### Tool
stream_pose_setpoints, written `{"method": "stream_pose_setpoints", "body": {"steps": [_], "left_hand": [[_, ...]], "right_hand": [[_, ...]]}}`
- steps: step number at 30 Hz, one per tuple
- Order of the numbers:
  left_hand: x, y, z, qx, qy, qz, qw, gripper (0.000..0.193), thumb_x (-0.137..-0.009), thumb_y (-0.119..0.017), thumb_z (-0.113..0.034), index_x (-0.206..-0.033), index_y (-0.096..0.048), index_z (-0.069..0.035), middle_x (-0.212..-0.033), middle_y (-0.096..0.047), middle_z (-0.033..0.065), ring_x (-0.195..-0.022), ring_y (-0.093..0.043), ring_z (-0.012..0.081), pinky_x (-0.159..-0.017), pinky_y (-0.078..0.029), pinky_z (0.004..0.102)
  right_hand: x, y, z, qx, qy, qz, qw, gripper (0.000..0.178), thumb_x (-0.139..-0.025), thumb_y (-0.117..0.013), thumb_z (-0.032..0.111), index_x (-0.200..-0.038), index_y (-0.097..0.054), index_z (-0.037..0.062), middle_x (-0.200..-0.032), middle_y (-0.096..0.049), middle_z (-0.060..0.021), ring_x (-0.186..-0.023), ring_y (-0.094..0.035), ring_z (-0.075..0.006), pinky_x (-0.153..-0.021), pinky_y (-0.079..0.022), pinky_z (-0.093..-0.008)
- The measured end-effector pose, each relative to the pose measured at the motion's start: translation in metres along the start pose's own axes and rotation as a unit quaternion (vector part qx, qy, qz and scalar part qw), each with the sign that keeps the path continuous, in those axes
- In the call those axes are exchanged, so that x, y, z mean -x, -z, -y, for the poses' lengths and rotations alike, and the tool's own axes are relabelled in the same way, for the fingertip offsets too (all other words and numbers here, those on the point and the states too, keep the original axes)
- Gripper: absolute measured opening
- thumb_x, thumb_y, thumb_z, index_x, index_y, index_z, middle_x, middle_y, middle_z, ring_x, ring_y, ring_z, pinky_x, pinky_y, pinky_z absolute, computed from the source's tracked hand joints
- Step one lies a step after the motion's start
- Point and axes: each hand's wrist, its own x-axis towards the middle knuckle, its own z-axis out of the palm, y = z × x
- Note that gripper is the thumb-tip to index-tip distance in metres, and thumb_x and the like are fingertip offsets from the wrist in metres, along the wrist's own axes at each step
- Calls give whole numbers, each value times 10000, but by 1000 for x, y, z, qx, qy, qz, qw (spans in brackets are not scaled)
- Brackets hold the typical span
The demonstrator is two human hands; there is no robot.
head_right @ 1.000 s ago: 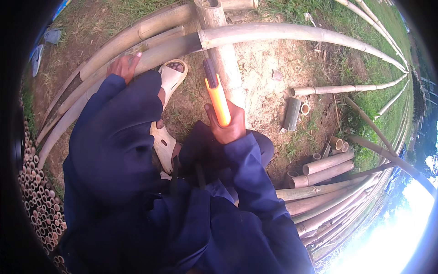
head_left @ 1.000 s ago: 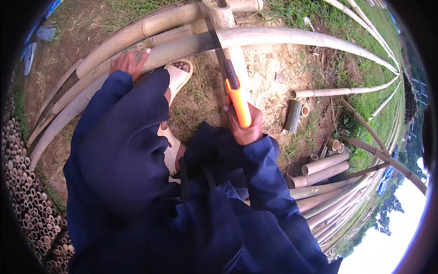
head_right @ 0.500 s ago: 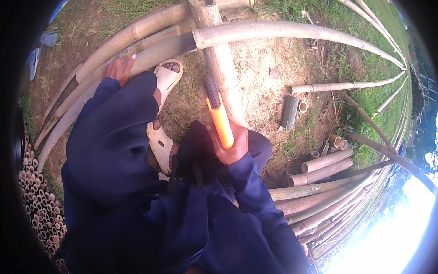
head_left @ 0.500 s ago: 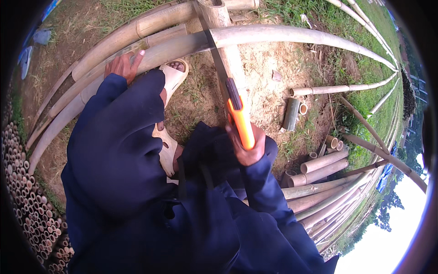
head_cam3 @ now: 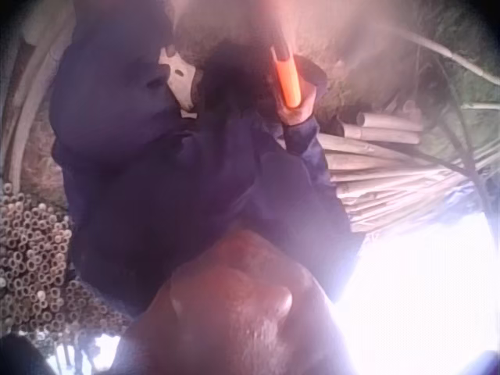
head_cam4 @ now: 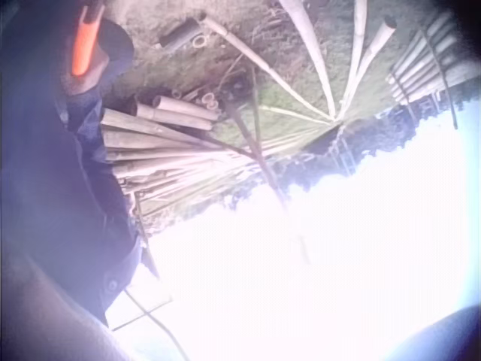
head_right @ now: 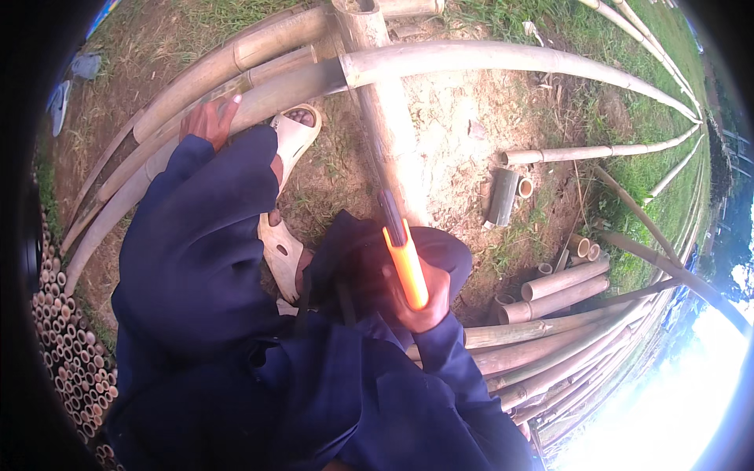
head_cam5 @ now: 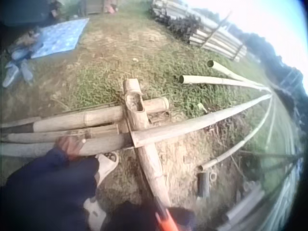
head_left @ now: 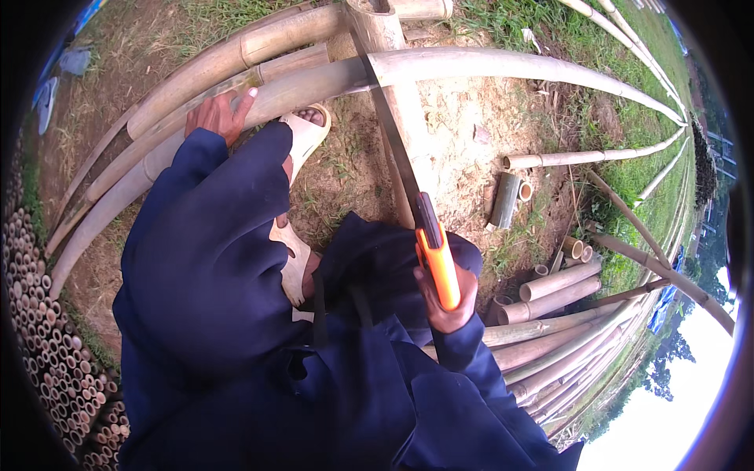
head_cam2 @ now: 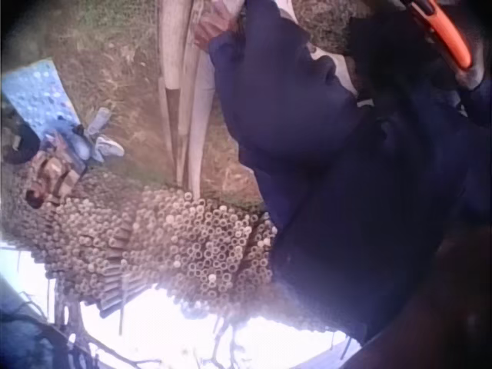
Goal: The person uses a hand saw to cut bamboo poles into shorter sections. They position each pole on a makeshift stand, saw through it, and then move the cut pieces aside. The process is repeated for multiple bamboo poles.
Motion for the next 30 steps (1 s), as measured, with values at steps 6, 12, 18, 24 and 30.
{"method": "stream_pose_setpoints", "body": {"steps": [6, 12, 18, 24, 30], "left_hand": [[-1, 1, -21, -3, 1, 15, 1000, 712, -992, -476, -671, -1279, -721, -67, -1130, -715, 298, -1121, -672, 457, -1014, -496, 535], [-15, -14, -14, 1, -22, 18, 1000, 743, -986, -480, -687, -1270, -721, -44, -1164, -703, 304, -1151, -654, 465, -1018, -486, 540], [-20, -1, 3, -16, 1, 12, 1000, 783, -975, -470, -720, -1276, -716, -40, -1224, -683, 303, -1184, -640, 458, -1050, -471, 535], [-25, -16, -6, 10, -14, 13, 1000, 781, -983, -448, -723, -1279, -717, -51, -1233, -680, 304, -1188, -637, 458, -1066, -453, 533], [-12, 0, -19, -5, 5, 39, 999, 749, -992, -446, -703, -1291, -715, -71, -1197, -694, 301, -1171, -646, 456, -1055, -454, 541]], "right_hand": [[-58, -10, 0, -6, -22, -15, 1000, 132, -941, -702, 67, -999, -721, -51, -743, -693, -121, -626, -635, -182, -629, -517, -330], [-83, -32, -13, -22, 66, -43, 997, 194, -923, -755, 114, -837, -637, -14, -632, -588, -125, -549, -509, -227, -569, -455, -382], [48, 22, -8, 41, 0, -4, 999, 424, -904, -707, 25, -1311, -653, -82, -1175, -754, -210, -1139, -726, -241, -987, -513, -303], [-116, -43, 2, -35, 78, -71, 994, 207, -923, -751, 111, -841, -622, -29, -622, -557, -159, -515, -463, -245, -541, -432, -381], [37, 10, -9, 13, 3, -31, 999, 409, -933, -722, 66, -1323, -664, -42, -1191, -756, -188, -1057, -741, -203, -926, -525, -280]]}}
